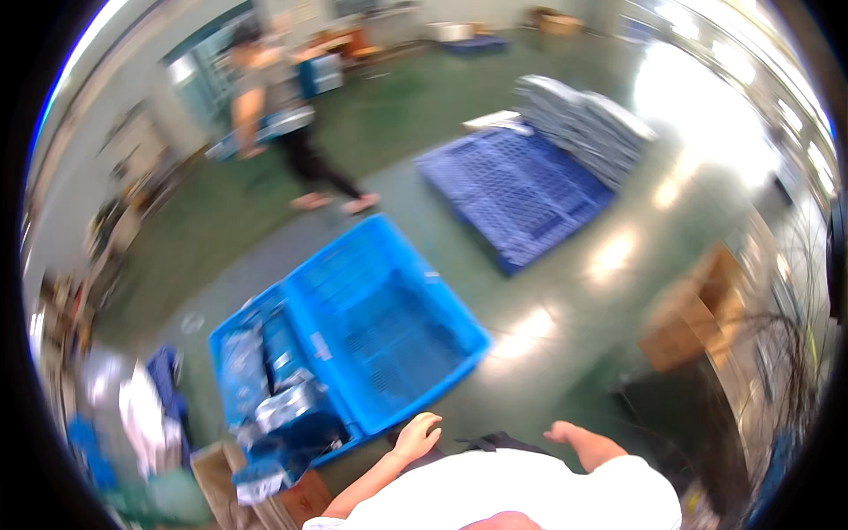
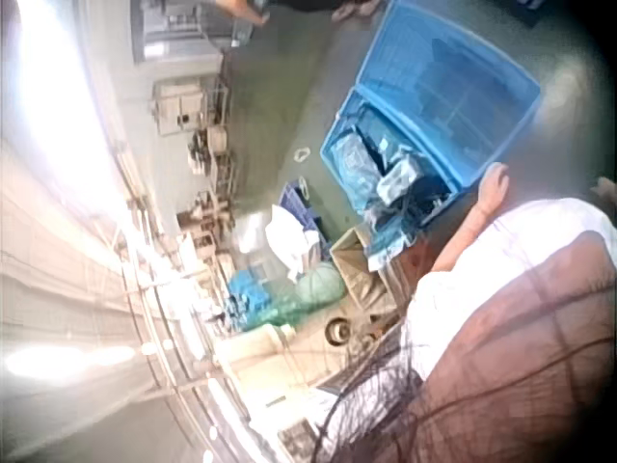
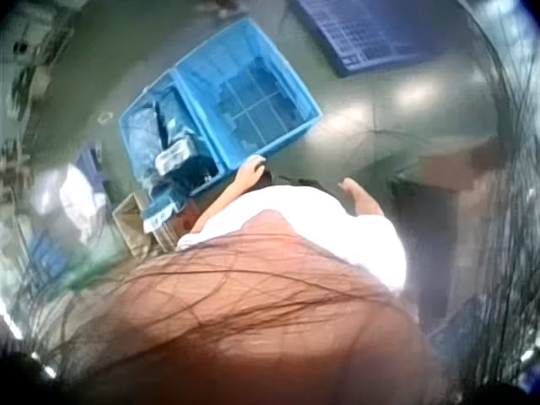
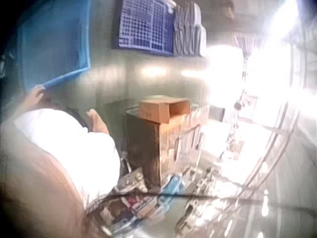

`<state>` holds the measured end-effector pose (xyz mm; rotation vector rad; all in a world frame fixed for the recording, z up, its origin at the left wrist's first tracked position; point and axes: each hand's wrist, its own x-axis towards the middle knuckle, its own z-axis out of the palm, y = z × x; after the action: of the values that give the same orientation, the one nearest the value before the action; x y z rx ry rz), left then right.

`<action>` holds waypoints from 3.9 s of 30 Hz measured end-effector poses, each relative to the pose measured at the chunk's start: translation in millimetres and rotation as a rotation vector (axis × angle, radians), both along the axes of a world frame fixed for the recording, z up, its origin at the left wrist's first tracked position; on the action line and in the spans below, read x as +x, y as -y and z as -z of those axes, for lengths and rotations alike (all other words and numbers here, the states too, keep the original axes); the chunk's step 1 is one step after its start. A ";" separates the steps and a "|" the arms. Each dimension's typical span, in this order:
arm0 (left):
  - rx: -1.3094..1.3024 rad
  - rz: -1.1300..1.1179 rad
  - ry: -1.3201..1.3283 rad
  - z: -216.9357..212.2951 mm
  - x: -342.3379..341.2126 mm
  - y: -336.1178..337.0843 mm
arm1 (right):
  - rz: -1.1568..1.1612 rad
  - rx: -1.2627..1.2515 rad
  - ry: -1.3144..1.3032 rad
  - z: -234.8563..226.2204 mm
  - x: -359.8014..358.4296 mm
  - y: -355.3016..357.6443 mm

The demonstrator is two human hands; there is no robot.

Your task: The person repeatedly picks blue padded mailers from a metal table, folds them, and places them into a blue plastic crate. The person also stacks folded mailers on the table. A coworker is visible working at the same table.

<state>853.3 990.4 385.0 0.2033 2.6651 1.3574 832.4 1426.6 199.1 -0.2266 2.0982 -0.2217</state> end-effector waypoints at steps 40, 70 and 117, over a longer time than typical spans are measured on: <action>-0.186 1.536 0.774 -0.5 -17.3 -1071.8 | 2.190 1.095 -2.515 -239.5 560.5 -895.3; -0.048 1.476 0.302 1.2 180.2 -1434.9 | 2.475 -0.075 -1.559 -181.1 629.3 -1100.7; 0.407 0.679 1.332 -17.0 191.4 -1439.1 | 2.578 -1.597 -1.125 -159.1 466.1 -1056.0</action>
<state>1044.8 2429.5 402.1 0.1371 1.0794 1.1183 1298.5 2482.7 358.2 -1.0402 -0.3938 1.9303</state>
